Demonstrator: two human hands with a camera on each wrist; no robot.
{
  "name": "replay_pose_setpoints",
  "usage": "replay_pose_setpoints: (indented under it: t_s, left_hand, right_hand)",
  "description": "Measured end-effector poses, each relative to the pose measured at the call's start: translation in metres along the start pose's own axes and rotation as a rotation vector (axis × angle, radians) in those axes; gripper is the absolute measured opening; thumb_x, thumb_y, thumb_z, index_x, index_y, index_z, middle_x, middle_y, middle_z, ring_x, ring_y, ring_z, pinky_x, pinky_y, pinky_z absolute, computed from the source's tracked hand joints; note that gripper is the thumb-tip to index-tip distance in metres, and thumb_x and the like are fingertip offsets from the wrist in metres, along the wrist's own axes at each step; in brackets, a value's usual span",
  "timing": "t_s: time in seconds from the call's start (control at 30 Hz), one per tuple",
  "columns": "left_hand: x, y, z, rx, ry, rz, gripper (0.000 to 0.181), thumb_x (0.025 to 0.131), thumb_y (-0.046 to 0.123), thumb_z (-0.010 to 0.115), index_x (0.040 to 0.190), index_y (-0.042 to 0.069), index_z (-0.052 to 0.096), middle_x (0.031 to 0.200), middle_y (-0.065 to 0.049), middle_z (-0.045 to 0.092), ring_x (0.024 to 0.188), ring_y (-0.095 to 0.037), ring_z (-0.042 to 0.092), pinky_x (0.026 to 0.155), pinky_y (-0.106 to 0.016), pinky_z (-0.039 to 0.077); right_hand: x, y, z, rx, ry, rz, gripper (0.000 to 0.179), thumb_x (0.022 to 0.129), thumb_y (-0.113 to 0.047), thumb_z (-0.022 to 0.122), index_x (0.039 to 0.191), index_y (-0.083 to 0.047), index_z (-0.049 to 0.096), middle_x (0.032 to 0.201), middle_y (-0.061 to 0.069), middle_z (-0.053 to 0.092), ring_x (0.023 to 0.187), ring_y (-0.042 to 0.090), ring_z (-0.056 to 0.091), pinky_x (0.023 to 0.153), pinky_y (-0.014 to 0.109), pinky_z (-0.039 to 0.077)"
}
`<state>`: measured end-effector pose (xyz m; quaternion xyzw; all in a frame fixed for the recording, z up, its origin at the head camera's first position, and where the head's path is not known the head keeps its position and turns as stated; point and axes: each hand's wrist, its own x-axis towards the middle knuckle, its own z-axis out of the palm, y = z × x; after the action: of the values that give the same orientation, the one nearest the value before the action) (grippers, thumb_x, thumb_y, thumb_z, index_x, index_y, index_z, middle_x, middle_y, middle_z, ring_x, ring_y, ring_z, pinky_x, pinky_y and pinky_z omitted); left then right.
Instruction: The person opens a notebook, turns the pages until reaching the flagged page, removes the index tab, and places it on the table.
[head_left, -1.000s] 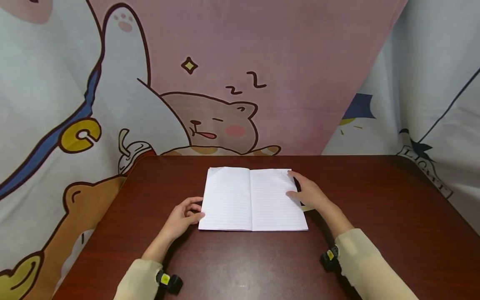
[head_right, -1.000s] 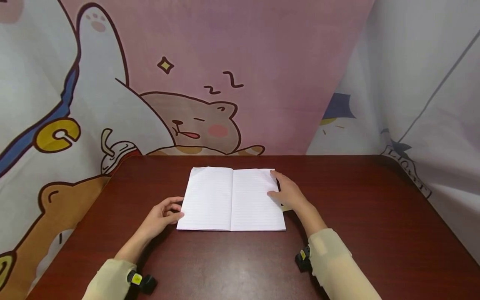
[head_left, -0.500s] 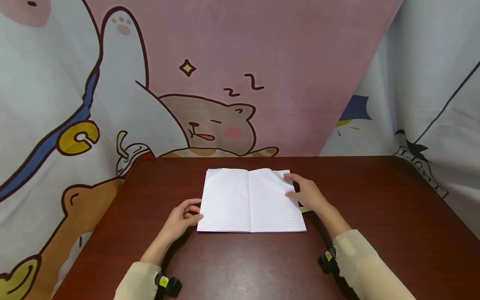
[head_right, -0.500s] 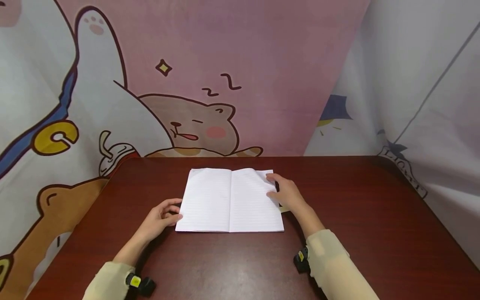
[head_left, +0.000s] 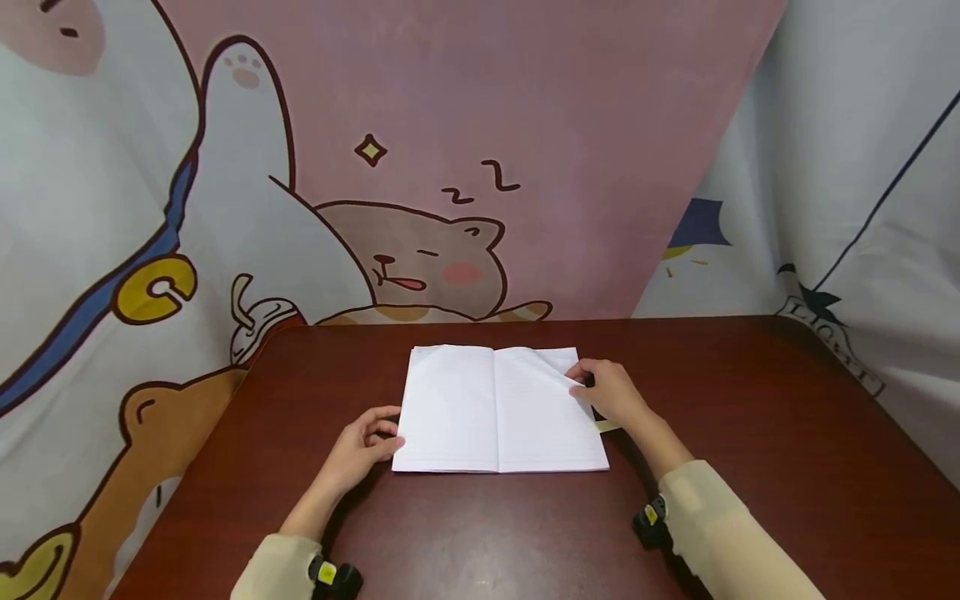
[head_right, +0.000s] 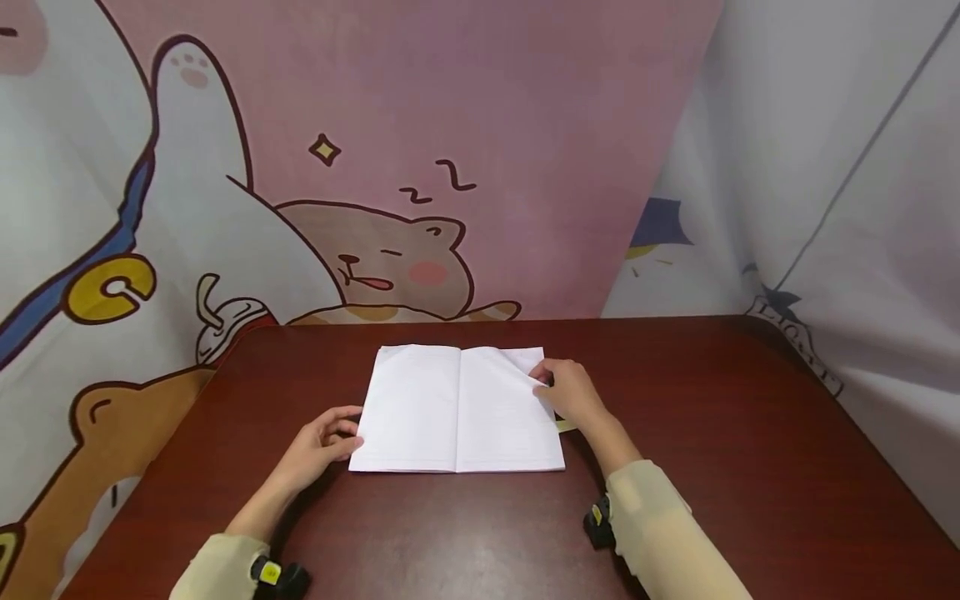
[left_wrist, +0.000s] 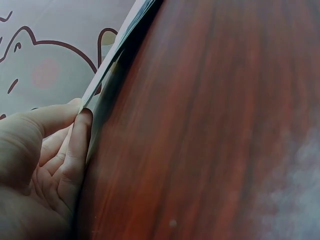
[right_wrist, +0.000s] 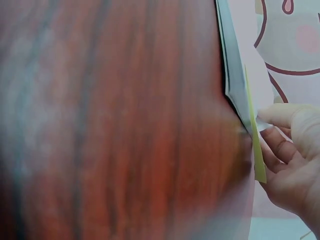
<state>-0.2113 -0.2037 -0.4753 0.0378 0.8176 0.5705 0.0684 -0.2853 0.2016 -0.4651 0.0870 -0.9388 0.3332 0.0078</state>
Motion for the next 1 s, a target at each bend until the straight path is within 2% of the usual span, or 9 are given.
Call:
replay_pose_setpoints:
  t_s: [0.07,0.23,0.37,0.43,0.57,0.7,0.87,0.93,1.0]
  left_hand:
    - [-0.001,-0.003,0.001,-0.011,-0.004,0.006,0.049,0.090,0.006,0.072,0.135,0.001,0.054,0.106,-0.020,0.064,0.074,-0.012,0.059,0.067,-0.022,0.056]
    - [-0.003,-0.007,0.001,-0.026,-0.011,0.022,0.049,0.089,0.005,0.072,0.135,0.000,0.054,0.106,-0.022,0.064,0.074,-0.010,0.059,0.068,-0.021,0.056]
    - [-0.002,-0.005,0.000,-0.014,-0.004,0.028,0.049,0.089,0.005,0.072,0.134,0.000,0.055,0.106,-0.022,0.064,0.074,-0.010,0.059,0.068,-0.021,0.055]
    - [0.000,-0.004,0.000,-0.009,-0.003,0.031,0.049,0.089,0.005,0.072,0.135,0.000,0.055,0.106,-0.022,0.065,0.074,-0.010,0.059,0.068,-0.021,0.055]
    - [0.001,-0.003,0.000,-0.010,-0.008,0.032,0.049,0.090,0.005,0.071,0.135,0.000,0.055,0.106,-0.022,0.065,0.074,-0.011,0.059,0.068,-0.021,0.055]
    - [0.001,-0.004,-0.001,-0.011,-0.015,0.026,0.048,0.090,0.005,0.071,0.136,0.001,0.054,0.107,-0.021,0.064,0.074,-0.011,0.059,0.068,-0.021,0.055]
    - [0.002,-0.003,-0.002,-0.002,-0.014,0.024,0.048,0.091,0.005,0.070,0.136,0.001,0.054,0.108,-0.022,0.064,0.075,-0.012,0.059,0.068,-0.021,0.055]
    - [0.002,-0.003,-0.002,0.001,-0.013,0.026,0.048,0.091,0.006,0.070,0.136,0.001,0.054,0.109,-0.023,0.064,0.076,-0.012,0.059,0.068,-0.022,0.056]
    - [0.002,-0.003,-0.003,0.005,-0.015,0.026,0.048,0.091,0.006,0.070,0.137,0.002,0.054,0.109,-0.023,0.064,0.076,-0.012,0.059,0.068,-0.021,0.055]
  right_hand:
    - [-0.001,0.000,0.002,-0.022,0.009,-0.021,0.013,0.090,-0.009,0.072,0.102,-0.006,0.071,0.097,0.010,0.069,0.094,0.026,0.058,0.083,0.040,0.049]
    - [-0.005,-0.004,0.005,-0.057,0.075,-0.058,0.010,0.088,-0.009,0.073,0.097,-0.004,0.071,0.101,0.015,0.067,0.096,0.030,0.057,0.086,0.046,0.048]
    - [-0.008,-0.015,0.004,-0.018,0.118,-0.038,0.018,0.088,-0.010,0.073,0.105,-0.003,0.069,0.108,0.019,0.062,0.091,0.029,0.057,0.082,0.044,0.049]
    - [-0.010,-0.020,0.002,0.021,0.126,-0.017,0.029,0.089,-0.010,0.073,0.116,-0.002,0.065,0.117,0.022,0.060,0.098,0.033,0.059,0.087,0.047,0.051]
    - [-0.013,-0.029,-0.001,0.144,0.147,0.063,0.060,0.090,-0.009,0.071,0.143,0.000,0.043,0.146,0.029,0.042,0.118,0.045,0.059,0.102,0.055,0.048]
    - [-0.018,-0.034,-0.003,0.353,0.159,0.176,0.077,0.093,-0.009,0.067,0.155,0.001,0.022,0.157,0.029,0.029,0.127,0.049,0.053,0.110,0.054,0.042]
    - [-0.022,-0.037,-0.005,0.597,0.147,0.264,0.067,0.102,-0.016,0.054,0.156,0.004,0.019,0.156,0.025,0.036,0.143,0.036,0.039,0.120,0.046,0.031]
    - [-0.023,-0.038,-0.004,0.648,0.148,0.256,0.059,0.104,-0.017,0.050,0.154,0.003,0.026,0.154,0.025,0.041,0.142,0.029,0.040,0.118,0.035,0.034]
    - [-0.024,-0.039,-0.004,0.679,0.149,0.237,0.053,0.104,-0.016,0.049,0.152,0.001,0.034,0.151,0.023,0.045,0.133,0.021,0.049,0.108,0.023,0.041]
